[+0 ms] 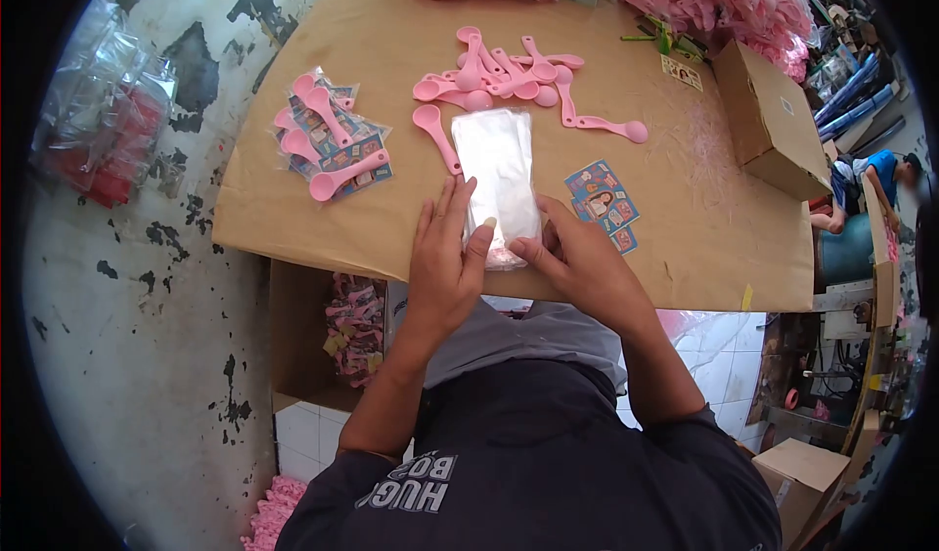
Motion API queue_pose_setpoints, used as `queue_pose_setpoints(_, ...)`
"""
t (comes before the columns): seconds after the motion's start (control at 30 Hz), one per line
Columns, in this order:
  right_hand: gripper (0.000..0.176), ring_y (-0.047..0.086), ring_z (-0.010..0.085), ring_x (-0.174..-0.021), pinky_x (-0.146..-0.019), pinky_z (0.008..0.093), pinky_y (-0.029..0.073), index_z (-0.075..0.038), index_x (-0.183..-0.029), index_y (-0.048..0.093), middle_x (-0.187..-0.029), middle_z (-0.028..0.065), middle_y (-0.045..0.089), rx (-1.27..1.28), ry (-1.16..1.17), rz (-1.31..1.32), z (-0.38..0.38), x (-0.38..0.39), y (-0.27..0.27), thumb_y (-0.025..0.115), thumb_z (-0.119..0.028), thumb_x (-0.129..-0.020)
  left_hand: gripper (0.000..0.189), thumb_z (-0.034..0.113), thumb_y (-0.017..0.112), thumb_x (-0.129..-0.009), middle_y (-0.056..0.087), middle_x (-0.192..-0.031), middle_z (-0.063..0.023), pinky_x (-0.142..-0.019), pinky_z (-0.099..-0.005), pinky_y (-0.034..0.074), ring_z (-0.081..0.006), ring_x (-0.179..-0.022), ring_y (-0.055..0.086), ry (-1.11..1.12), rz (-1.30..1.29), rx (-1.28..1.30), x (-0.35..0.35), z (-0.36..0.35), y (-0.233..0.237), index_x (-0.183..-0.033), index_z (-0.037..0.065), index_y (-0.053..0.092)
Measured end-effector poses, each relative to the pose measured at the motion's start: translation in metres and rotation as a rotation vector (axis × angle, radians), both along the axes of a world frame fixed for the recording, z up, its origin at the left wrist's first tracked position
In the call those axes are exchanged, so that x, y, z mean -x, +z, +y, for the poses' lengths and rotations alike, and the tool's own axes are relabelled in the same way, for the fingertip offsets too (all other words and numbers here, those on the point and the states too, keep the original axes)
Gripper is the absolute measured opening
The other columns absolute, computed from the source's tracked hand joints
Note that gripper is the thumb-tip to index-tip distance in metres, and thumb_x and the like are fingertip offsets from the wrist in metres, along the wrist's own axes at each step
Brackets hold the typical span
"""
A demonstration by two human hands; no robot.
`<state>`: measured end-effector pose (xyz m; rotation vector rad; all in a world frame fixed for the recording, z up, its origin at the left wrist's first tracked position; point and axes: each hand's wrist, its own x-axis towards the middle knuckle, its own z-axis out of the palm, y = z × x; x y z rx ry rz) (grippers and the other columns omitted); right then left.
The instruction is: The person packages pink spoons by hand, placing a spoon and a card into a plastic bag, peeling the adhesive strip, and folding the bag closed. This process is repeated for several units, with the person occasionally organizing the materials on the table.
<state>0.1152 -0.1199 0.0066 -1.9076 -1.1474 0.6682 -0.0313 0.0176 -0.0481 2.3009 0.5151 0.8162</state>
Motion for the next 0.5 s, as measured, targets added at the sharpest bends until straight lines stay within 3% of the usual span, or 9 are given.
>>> queue_pose_setpoints(0.07, 0.056, 0.069, 0.0331, -0.071, -0.064, 0.0432, 0.050, 0.004, -0.133, 0.057, -0.080, 0.0185, 0.069, 0.140, 0.011, -0.056, -0.001, -0.004, 0.012, 0.072, -0.035, -0.097, 0.049, 0.025, 0.053, -0.108, 0.054, -0.148, -0.0271, -0.120, -0.0515, 0.032, -0.0393, -0.143, 0.049, -0.001, -0.013, 0.049, 0.000, 0.002, 0.002, -0.147, -0.005, 0.049)
queue_pose_setpoints(0.1, 0.056, 0.069, 0.0331, -0.071, -0.064, 0.0432, 0.050, 0.004, -0.133, 0.057, -0.080, 0.0185, 0.069, 0.131, 0.008, -0.056, -0.004, -0.006, 0.012, 0.072, -0.035, -0.097, 0.049, 0.025, 0.053, -0.108, 0.054, -0.148, -0.0271, -0.120, -0.0515, 0.032, -0.0393, -0.143, 0.049, -0.004, -0.012, 0.041, 0.000, 0.002, 0.002, -0.147, -0.005, 0.049)
queue_pose_setpoints(0.17, 0.051, 0.067, 0.0306, -0.069, -0.064, 0.0425, 0.051, 0.002, -0.127, 0.062, -0.076, 0.0152, 0.068, 0.113, -0.109, -0.221, -0.016, -0.013, 0.010, 0.072, -0.037, -0.096, 0.043, 0.018, 0.059, -0.106, 0.061, -0.140, -0.0246, -0.114, -0.0423, 0.041, -0.0326, -0.138, 0.055, -0.012, -0.210, 0.466, -0.003, 0.002, 0.000, -0.141, -0.005, 0.055)
queue_pose_setpoints(0.27, 0.045, 0.066, 0.0289, -0.069, -0.066, 0.0423, 0.052, 0.000, -0.120, 0.067, -0.076, 0.0126, 0.066, -0.064, -0.340, -0.343, -0.032, -0.033, -0.003, 0.072, -0.038, -0.096, 0.036, 0.015, 0.063, -0.104, 0.067, -0.131, -0.0218, -0.109, -0.0362, 0.046, -0.0266, -0.133, 0.059, 0.040, -0.295, 0.517, -0.007, 0.009, 0.003, -0.134, -0.005, 0.060)
queue_pose_setpoints(0.3, 0.046, 0.066, 0.0297, -0.083, -0.072, 0.0436, 0.052, 0.000, -0.120, 0.066, -0.091, 0.0136, 0.066, -0.035, -0.418, -0.406, -0.036, -0.039, -0.005, 0.073, -0.039, -0.095, 0.031, 0.019, 0.069, -0.101, 0.072, -0.109, -0.0169, -0.097, -0.0372, 0.051, -0.0254, -0.108, 0.068, 0.105, -0.334, 0.483, -0.012, 0.009, 0.004, -0.122, -0.003, 0.065)
queue_pose_setpoints(0.33, 0.046, 0.066, 0.0297, -0.083, -0.072, 0.0436, 0.052, 0.000, -0.120, 0.066, -0.091, 0.0136, 0.066, -0.043, -0.425, -0.408, -0.040, -0.046, -0.012, 0.073, -0.039, -0.095, 0.031, 0.019, 0.069, -0.101, 0.072, -0.109, -0.0169, -0.097, -0.0372, 0.051, -0.0254, -0.108, 0.068, 0.097, -0.337, 0.476, -0.014, 0.010, 0.007, -0.122, -0.003, 0.065)
queue_pose_setpoints(0.4, 0.051, 0.060, 0.0332, -0.103, -0.081, 0.0458, 0.052, 0.000, -0.120, 0.064, -0.112, 0.0166, 0.061, 0.010, -0.511, -0.688, -0.048, -0.057, -0.027, 0.076, -0.041, -0.092, 0.034, 0.027, 0.075, -0.096, 0.065, -0.091, -0.0110, -0.080, -0.0394, 0.050, -0.0227, -0.082, 0.061, 0.283, -0.037, 0.242, -0.016, 0.016, 0.015, -0.111, -0.001, 0.065)
queue_pose_setpoints(0.43, 0.051, 0.060, 0.0332, -0.103, -0.081, 0.0458, 0.052, 0.000, -0.120, 0.064, -0.112, 0.0166, 0.061, 0.003, -0.520, -0.685, -0.050, -0.058, -0.026, 0.076, -0.041, -0.092, 0.034, 0.027, 0.075, -0.096, 0.065, -0.091, -0.0110, -0.080, -0.0394, 0.050, -0.0227, -0.082, 0.061, 0.277, -0.037, 0.233, -0.019, 0.018, 0.015, -0.111, -0.001, 0.065)
queue_pose_setpoints(0.5, 0.057, 0.051, 0.0373, -0.117, -0.091, 0.0467, 0.049, 0.001, -0.121, 0.063, -0.124, 0.0182, 0.055, 0.133, -0.407, -0.599, -0.052, -0.056, -0.023, 0.078, -0.043, -0.089, 0.042, 0.037, 0.082, -0.090, 0.054, -0.080, -0.0064, -0.070, -0.0417, 0.043, -0.0211, -0.071, 0.047, 0.255, 0.035, 0.236, -0.025, 0.020, 0.010, -0.104, 0.001, 0.065)
